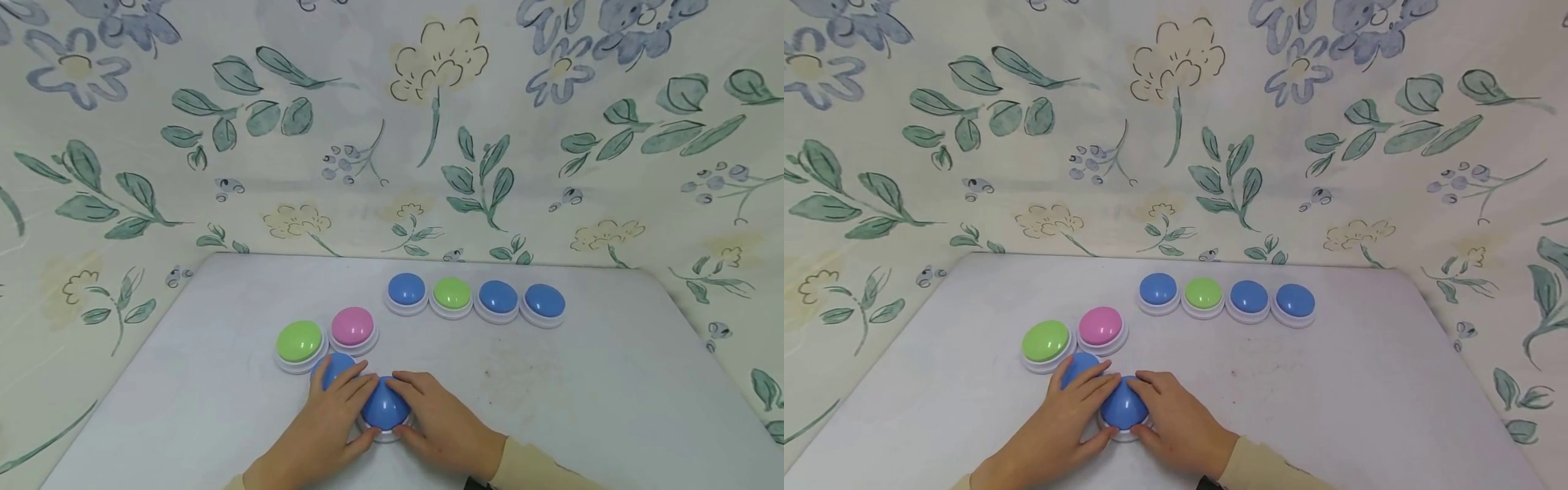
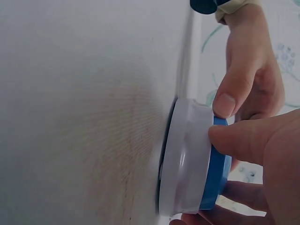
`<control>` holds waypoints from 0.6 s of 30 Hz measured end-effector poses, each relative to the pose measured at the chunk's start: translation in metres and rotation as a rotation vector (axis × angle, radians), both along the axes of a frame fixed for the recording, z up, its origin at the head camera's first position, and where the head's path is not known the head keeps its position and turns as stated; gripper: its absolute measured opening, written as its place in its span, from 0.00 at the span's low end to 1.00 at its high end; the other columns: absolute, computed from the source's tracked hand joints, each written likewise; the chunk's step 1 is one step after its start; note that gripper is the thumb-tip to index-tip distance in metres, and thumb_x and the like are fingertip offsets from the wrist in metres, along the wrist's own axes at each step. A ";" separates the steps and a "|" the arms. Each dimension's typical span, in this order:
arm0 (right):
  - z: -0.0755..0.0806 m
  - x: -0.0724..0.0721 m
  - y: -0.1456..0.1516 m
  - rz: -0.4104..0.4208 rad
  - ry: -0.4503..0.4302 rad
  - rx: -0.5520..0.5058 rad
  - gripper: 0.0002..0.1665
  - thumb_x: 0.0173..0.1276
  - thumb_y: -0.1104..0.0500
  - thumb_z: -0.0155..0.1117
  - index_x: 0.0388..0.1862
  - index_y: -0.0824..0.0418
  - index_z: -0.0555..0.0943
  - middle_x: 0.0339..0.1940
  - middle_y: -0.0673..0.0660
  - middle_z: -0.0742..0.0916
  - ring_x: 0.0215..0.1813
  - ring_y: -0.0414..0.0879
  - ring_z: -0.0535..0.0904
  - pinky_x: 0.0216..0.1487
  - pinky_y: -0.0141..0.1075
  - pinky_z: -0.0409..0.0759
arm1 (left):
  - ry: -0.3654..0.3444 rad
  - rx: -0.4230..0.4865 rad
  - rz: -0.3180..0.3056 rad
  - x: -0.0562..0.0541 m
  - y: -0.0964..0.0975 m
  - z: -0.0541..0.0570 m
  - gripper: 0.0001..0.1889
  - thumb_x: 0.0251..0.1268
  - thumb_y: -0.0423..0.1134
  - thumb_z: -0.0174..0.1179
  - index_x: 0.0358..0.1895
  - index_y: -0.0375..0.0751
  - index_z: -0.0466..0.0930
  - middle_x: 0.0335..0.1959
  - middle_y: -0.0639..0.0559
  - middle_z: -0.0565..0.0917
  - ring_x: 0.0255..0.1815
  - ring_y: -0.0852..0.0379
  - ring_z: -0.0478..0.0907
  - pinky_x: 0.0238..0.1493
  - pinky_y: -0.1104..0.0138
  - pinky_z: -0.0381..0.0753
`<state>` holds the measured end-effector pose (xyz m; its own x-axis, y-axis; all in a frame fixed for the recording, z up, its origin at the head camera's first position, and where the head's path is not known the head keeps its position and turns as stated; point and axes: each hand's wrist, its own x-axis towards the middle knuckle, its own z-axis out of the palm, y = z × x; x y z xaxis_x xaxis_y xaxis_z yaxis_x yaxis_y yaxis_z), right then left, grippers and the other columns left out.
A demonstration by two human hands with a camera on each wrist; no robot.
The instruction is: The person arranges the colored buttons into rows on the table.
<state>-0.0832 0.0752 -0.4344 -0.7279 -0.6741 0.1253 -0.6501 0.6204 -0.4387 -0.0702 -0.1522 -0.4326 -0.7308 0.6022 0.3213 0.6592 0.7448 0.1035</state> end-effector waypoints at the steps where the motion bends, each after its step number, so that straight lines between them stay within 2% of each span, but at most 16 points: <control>1: 0.000 0.000 0.000 -0.002 -0.001 -0.005 0.36 0.70 0.53 0.68 0.73 0.64 0.69 0.72 0.59 0.73 0.71 0.49 0.70 0.68 0.41 0.74 | -0.008 0.002 -0.001 0.000 0.000 0.000 0.35 0.55 0.51 0.72 0.62 0.31 0.78 0.60 0.44 0.82 0.70 0.43 0.69 0.68 0.32 0.54; 6: 0.001 -0.001 -0.003 -0.011 -0.008 -0.028 0.36 0.69 0.53 0.69 0.72 0.64 0.70 0.70 0.59 0.74 0.70 0.48 0.70 0.68 0.40 0.75 | -0.023 0.015 -0.010 0.001 0.001 0.001 0.34 0.56 0.49 0.71 0.62 0.30 0.78 0.61 0.43 0.81 0.68 0.45 0.72 0.71 0.40 0.62; 10: 0.001 -0.001 -0.005 -0.011 -0.004 -0.042 0.37 0.67 0.53 0.70 0.71 0.65 0.71 0.70 0.59 0.74 0.70 0.49 0.70 0.68 0.40 0.75 | -0.003 0.033 -0.029 0.000 0.001 0.001 0.33 0.55 0.47 0.72 0.61 0.28 0.78 0.60 0.40 0.82 0.65 0.45 0.75 0.69 0.48 0.71; 18: 0.002 -0.003 -0.005 -0.027 -0.061 -0.077 0.37 0.67 0.52 0.71 0.71 0.63 0.72 0.68 0.58 0.75 0.69 0.48 0.71 0.68 0.40 0.75 | 0.013 0.049 -0.039 0.000 0.002 0.002 0.34 0.54 0.48 0.74 0.59 0.28 0.80 0.60 0.40 0.82 0.63 0.45 0.77 0.65 0.51 0.76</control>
